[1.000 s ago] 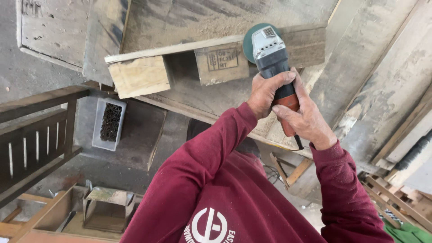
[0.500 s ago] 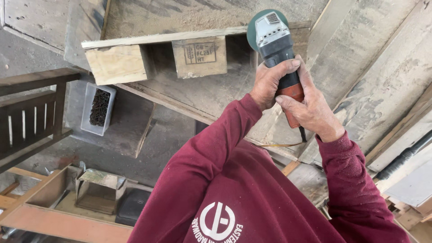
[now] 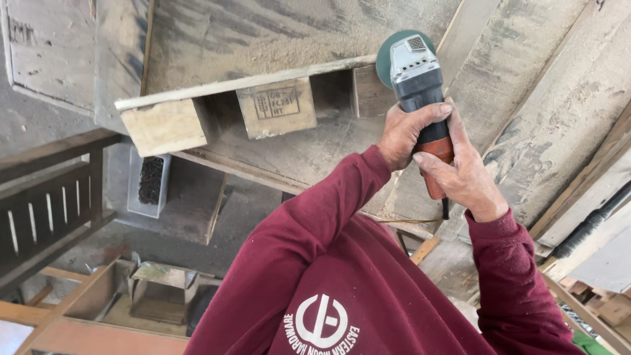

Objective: The person uses an angle grinder with a sanding disc to smooth the edges and surfaces of a wooden pallet. They reposition the pallet on a workbench to access different sections, grinding the wood while holding the tool with both hands.

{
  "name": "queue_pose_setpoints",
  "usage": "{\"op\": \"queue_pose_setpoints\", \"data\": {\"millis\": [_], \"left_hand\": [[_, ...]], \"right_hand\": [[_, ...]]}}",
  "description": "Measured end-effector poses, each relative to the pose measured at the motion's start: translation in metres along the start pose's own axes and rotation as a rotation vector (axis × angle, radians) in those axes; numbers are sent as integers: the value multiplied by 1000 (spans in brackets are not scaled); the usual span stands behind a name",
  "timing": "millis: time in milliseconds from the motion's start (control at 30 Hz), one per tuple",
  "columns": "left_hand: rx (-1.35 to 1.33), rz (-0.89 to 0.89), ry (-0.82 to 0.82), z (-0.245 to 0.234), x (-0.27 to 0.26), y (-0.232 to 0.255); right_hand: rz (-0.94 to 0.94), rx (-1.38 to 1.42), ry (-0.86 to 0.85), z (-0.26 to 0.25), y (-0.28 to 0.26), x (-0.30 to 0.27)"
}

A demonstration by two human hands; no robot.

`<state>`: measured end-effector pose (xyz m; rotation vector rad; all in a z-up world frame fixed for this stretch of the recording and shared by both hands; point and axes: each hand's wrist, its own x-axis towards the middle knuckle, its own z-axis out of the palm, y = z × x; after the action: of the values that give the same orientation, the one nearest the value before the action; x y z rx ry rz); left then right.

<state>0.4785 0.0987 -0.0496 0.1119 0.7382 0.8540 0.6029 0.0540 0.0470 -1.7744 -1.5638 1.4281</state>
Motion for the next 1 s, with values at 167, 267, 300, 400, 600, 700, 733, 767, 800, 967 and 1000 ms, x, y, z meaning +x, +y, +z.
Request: {"op": "queue_pose_setpoints", "data": {"millis": [167, 267, 300, 400, 600, 700, 733, 767, 800, 967, 1000], "left_hand": [[-4, -75, -65, 8, 18, 1], [25, -61, -86, 11, 24, 4], [19, -59, -96, 10, 20, 5], [23, -44, -112, 4, 6, 15], [28, -43, -13, -26, -57, 45], [74, -79, 51, -27, -62, 56], [83, -108, 63, -26, -62, 57], [92, -137, 76, -24, -61, 58], [96, -153, 75, -23, -58, 58], [95, -164, 57, -24, -56, 61], [88, -154, 64, -25, -57, 63]], "right_hand": [[140, 13, 56, -7, -12, 6], [131, 1, 70, -8, -24, 11], [190, -6, 83, -5, -28, 11], [164, 92, 54, 10, -38, 10], [328, 152, -36, 53, -55, -3], [215, 221, -2, 62, -58, -6], [144, 256, 18, 64, -58, -9], [163, 281, 30, 66, -57, -11], [175, 300, 40, 67, -55, -11], [265, 257, 28, 67, -53, -10], [256, 261, 10, 67, -56, -8]]}}
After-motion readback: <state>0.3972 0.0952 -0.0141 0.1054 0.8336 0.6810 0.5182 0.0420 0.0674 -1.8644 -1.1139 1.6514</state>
